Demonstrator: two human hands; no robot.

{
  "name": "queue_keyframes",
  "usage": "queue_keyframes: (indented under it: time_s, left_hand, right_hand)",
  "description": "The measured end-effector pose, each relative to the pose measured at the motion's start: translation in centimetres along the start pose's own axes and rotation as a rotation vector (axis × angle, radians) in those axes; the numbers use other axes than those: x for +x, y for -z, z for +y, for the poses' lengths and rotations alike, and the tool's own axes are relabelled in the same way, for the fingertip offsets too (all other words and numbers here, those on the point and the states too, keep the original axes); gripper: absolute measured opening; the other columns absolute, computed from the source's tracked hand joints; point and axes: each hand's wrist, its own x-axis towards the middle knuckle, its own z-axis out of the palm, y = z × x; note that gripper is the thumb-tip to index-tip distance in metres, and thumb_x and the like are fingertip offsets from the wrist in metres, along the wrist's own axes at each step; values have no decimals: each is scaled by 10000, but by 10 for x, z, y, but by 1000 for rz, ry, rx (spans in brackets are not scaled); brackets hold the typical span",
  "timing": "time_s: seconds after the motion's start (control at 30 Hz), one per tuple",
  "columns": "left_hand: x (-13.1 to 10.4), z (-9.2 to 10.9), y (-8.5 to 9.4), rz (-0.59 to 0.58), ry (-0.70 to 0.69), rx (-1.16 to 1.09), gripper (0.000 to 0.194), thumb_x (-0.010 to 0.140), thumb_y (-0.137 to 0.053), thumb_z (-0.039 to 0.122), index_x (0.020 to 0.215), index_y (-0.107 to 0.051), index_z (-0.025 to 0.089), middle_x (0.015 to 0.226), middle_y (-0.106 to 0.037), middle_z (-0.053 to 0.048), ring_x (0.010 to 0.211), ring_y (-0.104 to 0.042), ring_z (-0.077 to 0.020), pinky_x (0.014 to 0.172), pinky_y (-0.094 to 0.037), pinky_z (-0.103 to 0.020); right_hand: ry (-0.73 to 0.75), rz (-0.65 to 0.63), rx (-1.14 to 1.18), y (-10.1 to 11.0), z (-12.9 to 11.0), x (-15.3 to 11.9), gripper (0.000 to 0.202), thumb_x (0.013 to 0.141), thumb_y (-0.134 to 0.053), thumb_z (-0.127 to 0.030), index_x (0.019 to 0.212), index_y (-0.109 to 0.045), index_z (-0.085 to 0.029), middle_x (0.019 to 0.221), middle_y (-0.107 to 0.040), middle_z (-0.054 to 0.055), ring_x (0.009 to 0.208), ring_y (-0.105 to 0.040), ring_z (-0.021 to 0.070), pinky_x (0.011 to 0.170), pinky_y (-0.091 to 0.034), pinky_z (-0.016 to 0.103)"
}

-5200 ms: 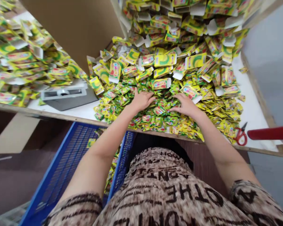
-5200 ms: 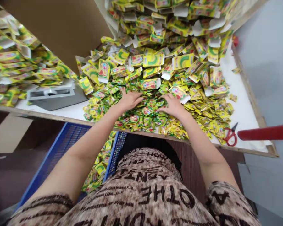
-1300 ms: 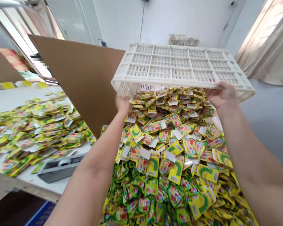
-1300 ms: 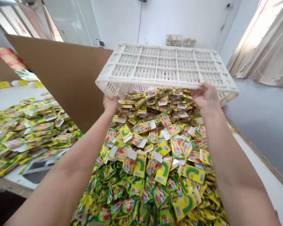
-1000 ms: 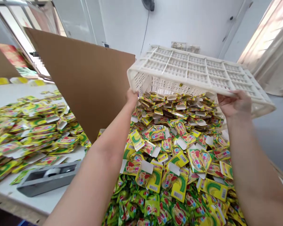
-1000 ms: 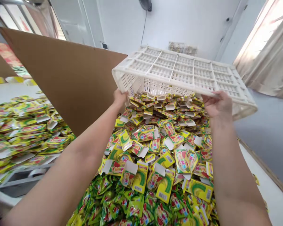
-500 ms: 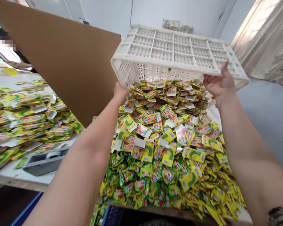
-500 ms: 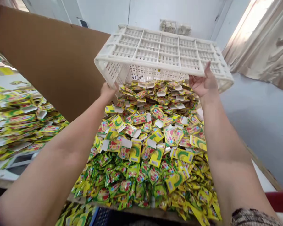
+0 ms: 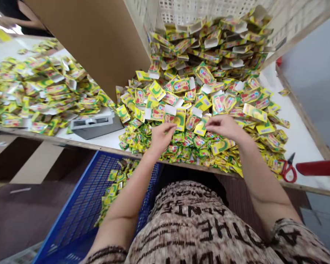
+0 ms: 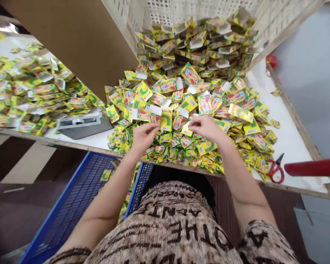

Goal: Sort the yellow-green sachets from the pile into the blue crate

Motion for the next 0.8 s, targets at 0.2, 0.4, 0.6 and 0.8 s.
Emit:
queue_keyframes:
  time_s: [0.2, 0.4, 0.6, 0.8]
  left_hand:
    - [-103, -17, -19, -87, 59, 75, 290, 908, -492, 394, 1090, -715, 366, 1034, -745, -36, 1007, -684, -239, 940, -542, -438]
    - [-99, -14, -55, -327, -174, 481, 658, 859, -548, 511, 1474, -382, 348, 1502, -434, -121, 1381, -386, -359, 1109, -311, -573]
    - [-74, -17, -86, -331, -125, 604, 643, 865, -513, 528, 1455, -426, 288, 1481, -429, -193, 1332, -404, -414, 1101, -234, -622]
    - [-84, -34, -74, -198, -116, 386, 482, 888, -522, 440, 1346, -550, 294, 1429, -518, -105, 1342, -427, -315, 1117, -312, -506]
  right_hand:
    - [-79, 394, -243, -50, 57, -75, 156, 749, -577, -216, 801, -717, -260, 809, -711, 28, 747, -646, 235, 756, -525, 407]
    - [-240, 694, -364, -47, 98, -122, 303, 755, -611, -299, 1042, -661, -215, 1030, -649, 109, 905, -615, 282, 896, -491, 482]
    - [-321, 710, -472, -66, 106, -119, 973, 601, -817, -420, 1433, -371, -181, 1382, -428, 193, 1292, -402, 359, 1073, -339, 511]
    - [-369, 854, -207, -45, 110, -119, 613, 548, -815, -445, 1056, -636, -152, 1036, -606, 107, 916, -574, 271, 888, -476, 438]
